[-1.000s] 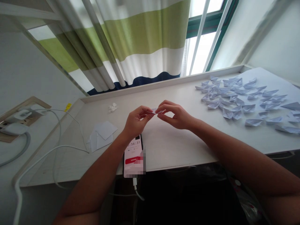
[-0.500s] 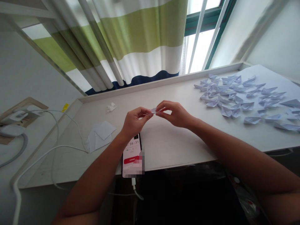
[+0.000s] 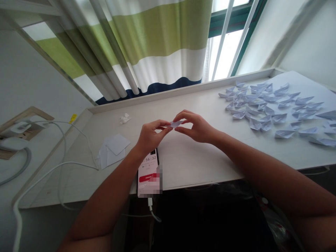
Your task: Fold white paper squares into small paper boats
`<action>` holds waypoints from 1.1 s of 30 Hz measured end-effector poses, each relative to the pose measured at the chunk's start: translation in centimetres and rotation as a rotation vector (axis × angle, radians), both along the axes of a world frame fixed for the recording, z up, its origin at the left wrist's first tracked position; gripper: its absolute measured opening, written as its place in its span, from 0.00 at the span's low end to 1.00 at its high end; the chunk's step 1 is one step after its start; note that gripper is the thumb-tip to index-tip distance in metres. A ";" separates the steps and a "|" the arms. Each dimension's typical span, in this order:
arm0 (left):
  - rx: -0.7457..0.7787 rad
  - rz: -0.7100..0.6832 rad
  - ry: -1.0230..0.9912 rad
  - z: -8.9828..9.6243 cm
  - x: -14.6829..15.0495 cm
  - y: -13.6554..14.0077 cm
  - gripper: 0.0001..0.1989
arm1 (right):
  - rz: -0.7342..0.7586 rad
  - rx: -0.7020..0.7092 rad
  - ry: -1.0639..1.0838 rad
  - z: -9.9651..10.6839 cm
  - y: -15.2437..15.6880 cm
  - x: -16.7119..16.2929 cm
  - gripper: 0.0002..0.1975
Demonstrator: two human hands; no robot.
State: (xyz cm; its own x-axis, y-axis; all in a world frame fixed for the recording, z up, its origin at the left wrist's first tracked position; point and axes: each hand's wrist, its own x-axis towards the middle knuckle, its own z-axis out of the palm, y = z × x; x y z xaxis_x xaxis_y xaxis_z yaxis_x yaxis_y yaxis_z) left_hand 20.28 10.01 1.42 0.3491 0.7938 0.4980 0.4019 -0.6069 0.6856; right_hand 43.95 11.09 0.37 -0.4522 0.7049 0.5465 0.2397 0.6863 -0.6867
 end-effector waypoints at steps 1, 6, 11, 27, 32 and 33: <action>-0.004 -0.002 -0.003 0.0 0.0 0.0 0.13 | 0.020 -0.044 0.034 0.0 0.0 -0.1 0.07; -0.028 -0.018 -0.041 -0.2 0.3 -0.1 0.11 | 0.058 -0.171 0.128 -0.1 -0.1 -0.4 0.09; -0.101 -0.004 -0.162 -0.2 0.7 -0.4 0.13 | -0.003 -0.187 0.233 -0.3 0.0 -0.7 0.14; -0.172 0.011 -0.124 -0.1 0.8 -0.3 0.16 | -0.034 -0.230 0.241 -0.9 0.3 -0.8 0.20; -0.199 0.010 -0.203 -0.3 1.0 -0.4 0.15 | -0.027 -0.244 0.268 -0.6 0.2 -0.9 0.18; -0.223 0.014 -0.219 -0.3 1.0 -0.3 0.16 | -0.025 -0.254 0.271 -0.6 0.2 -0.9 0.18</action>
State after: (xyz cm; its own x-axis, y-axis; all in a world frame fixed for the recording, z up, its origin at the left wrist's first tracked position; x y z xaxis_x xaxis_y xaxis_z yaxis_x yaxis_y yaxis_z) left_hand 21.25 9.67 1.14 0.2410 0.8958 0.3734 0.2377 -0.4275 0.8722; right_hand 43.02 11.31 -0.20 -0.2958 0.8424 0.4504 0.0406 0.4822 -0.8751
